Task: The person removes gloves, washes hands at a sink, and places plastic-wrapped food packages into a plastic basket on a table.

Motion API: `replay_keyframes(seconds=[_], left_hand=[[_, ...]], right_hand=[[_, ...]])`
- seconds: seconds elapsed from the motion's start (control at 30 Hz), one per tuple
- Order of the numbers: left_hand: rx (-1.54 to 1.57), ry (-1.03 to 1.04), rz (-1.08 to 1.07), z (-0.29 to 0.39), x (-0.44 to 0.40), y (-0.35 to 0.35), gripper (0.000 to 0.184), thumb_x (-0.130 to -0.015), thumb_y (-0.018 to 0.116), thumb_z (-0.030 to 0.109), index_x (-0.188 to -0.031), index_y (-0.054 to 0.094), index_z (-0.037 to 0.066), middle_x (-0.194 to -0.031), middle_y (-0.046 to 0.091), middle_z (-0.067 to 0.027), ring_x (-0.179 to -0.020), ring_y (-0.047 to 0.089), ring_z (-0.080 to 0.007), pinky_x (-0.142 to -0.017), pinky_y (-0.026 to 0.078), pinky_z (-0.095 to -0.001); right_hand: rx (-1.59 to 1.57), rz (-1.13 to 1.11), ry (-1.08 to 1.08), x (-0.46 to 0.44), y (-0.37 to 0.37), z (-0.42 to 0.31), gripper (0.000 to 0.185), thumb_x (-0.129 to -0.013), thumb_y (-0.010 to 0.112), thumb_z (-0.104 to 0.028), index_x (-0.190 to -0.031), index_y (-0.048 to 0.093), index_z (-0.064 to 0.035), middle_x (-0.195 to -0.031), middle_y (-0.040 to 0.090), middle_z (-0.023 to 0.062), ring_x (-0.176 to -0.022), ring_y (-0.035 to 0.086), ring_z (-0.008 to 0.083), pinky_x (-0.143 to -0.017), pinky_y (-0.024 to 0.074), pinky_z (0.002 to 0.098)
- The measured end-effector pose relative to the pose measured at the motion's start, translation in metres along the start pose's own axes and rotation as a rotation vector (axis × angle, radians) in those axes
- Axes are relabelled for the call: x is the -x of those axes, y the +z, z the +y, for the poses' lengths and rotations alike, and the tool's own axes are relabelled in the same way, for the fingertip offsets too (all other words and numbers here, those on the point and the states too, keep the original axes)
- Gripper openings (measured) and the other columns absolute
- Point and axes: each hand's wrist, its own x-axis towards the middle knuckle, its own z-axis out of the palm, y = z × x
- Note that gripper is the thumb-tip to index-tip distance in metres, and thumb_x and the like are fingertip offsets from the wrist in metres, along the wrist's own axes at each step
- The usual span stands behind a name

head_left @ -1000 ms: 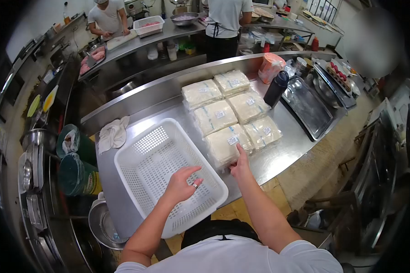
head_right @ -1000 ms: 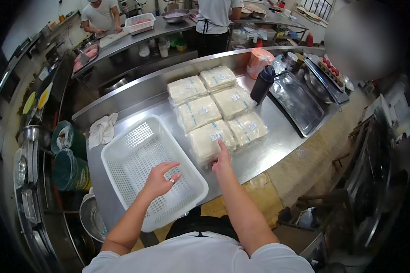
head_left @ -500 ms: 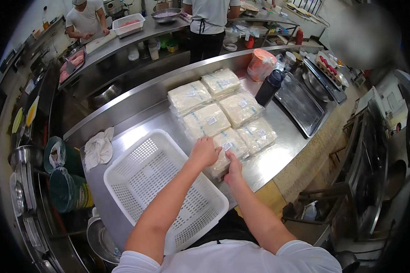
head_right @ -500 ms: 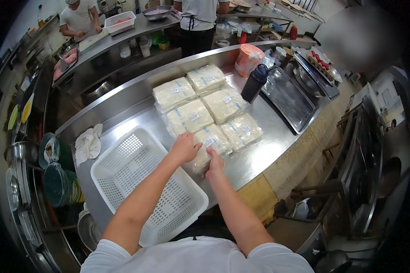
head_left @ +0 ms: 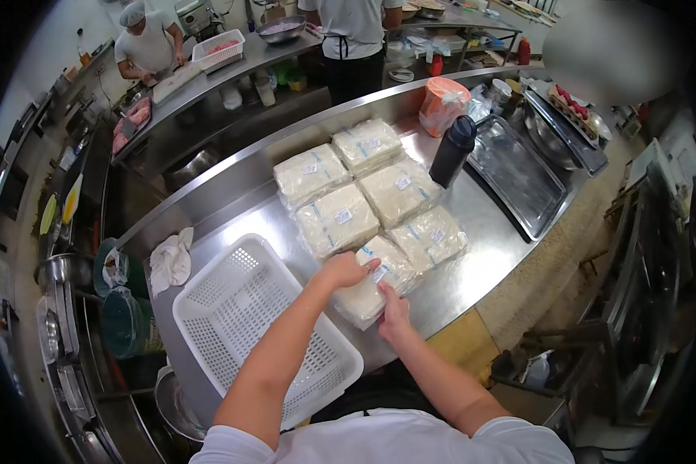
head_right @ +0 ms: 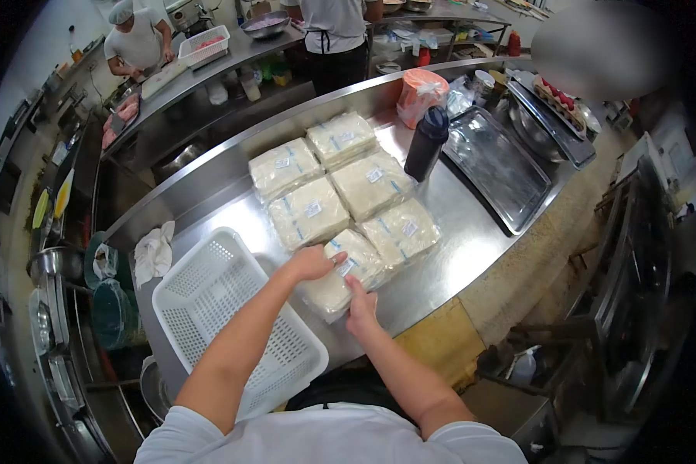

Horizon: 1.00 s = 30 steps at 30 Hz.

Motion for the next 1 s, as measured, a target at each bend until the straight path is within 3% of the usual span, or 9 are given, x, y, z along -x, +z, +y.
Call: replay_keyframes(seconds=[0.1,0.17,0.37,0.47,0.67,0.77,0.87,0.97,1.0], left_hand=[[0.027,-0.081,-0.011,0.004,-0.005,-0.002,0.094,-0.090,0.051,0.077,-0.119,0.069,-0.010,-0.121,0.066,-0.0356,-0.118,0.064,-0.0435,-0.103,0.048,-0.0449],[0.105,-0.123,-0.039,-0.016,-0.026,0.009,0.097,-0.087,0.050,0.082,-0.118,0.070,-0.009,-0.119,0.067,-0.0336,-0.117,0.065,-0.0448,-0.101,0.049,-0.0458],[0.025,0.032,0.097,-0.001,-0.022,0.013,0.098,-0.086,0.055,0.079,-0.128,0.064,-0.008,-0.128,0.063,-0.0339,-0.122,0.062,-0.0439,-0.105,0.047,-0.0444],[0.067,-0.006,0.111,0.006,-0.026,0.008,0.099,-0.084,0.059,0.078,-0.130,0.063,-0.009,-0.130,0.063,-0.0340,-0.121,0.063,-0.0433,-0.105,0.047,-0.0435],[0.117,-0.271,-0.256,0.054,-0.009,-0.035,0.084,-0.085,0.068,0.067,-0.130,0.065,-0.005,-0.129,0.066,-0.0247,-0.120,0.064,-0.0332,-0.103,0.048,-0.0393],[0.355,-0.177,-0.457,0.001,-0.029,-0.007,0.083,-0.081,0.078,0.059,-0.132,0.061,-0.004,-0.126,0.067,-0.0197,-0.114,0.065,-0.0271,-0.098,0.050,-0.0376],[0.786,0.098,-0.337,0.007,0.015,0.007,0.083,-0.079,0.085,0.047,-0.136,0.054,-0.005,-0.124,0.066,-0.0155,-0.113,0.064,-0.0233,-0.095,0.052,-0.0363],[0.629,0.039,-0.089,0.044,0.067,-0.018,0.079,-0.081,0.087,0.033,-0.140,0.049,-0.003,-0.122,0.066,-0.0122,-0.115,0.063,-0.0223,-0.097,0.052,-0.0355],[0.767,0.052,-0.062,0.046,0.076,-0.017,0.078,-0.081,0.087,0.030,-0.140,0.049,-0.003,-0.122,0.066,-0.0121,-0.115,0.063,-0.0225,-0.098,0.052,-0.0353]], right_hand=[[-0.029,0.027,-0.015,-0.004,0.009,0.003,0.065,-0.087,0.079,-0.030,-0.140,0.052,-0.0041,-0.132,0.063,0.0119,-0.118,0.063,0.0281,-0.100,0.0530,0.0437],[-0.084,-0.028,-0.035,-0.007,0.006,0.001,0.069,-0.088,0.079,-0.029,-0.142,0.047,0.0014,-0.134,0.060,0.0144,-0.121,0.060,0.0275,-0.103,0.0501,0.0410],[-0.061,0.050,-0.001,-0.009,0.009,0.005,0.080,-0.091,0.079,-0.032,-0.149,0.036,0.0028,-0.142,0.053,0.0159,-0.127,0.055,0.0268,-0.106,0.0466,0.0395],[0.015,0.074,-0.038,-0.002,0.020,0.003,0.080,-0.091,0.079,-0.033,-0.149,0.037,0.0014,-0.143,0.054,0.0155,-0.127,0.056,0.0266,-0.106,0.0466,0.0387],[-0.018,0.009,-0.019,0.011,0.009,-0.017,0.073,-0.091,0.079,-0.030,-0.146,0.043,0.0016,-0.137,0.059,0.0144,-0.123,0.059,0.0252,-0.103,0.0490,0.0373],[-0.042,-0.037,0.018,0.033,-0.002,-0.033,0.069,-0.091,0.078,-0.028,-0.145,0.046,0.0021,-0.136,0.060,0.0142,-0.121,0.061,0.0247,-0.102,0.0499,0.0370],[0.006,-0.064,-0.016,0.042,-0.023,-0.038,0.067,-0.092,0.077,-0.026,-0.144,0.047,0.0021,-0.134,0.061,0.0138,-0.119,0.062,0.0250,-0.102,0.0503,0.0374],[0.078,-0.133,-0.124,0.055,-0.023,-0.060,0.066,-0.090,0.077,-0.024,-0.144,0.047,0.0022,-0.131,0.062,0.0136,-0.117,0.063,0.0256,-0.102,0.0510,0.0383],[0.101,-0.169,-0.167,0.063,-0.019,-0.071,0.067,-0.090,0.077,-0.024,-0.143,0.047,0.0022,-0.131,0.063,0.0135,-0.117,0.063,0.0258,-0.101,0.0514,0.0386]])
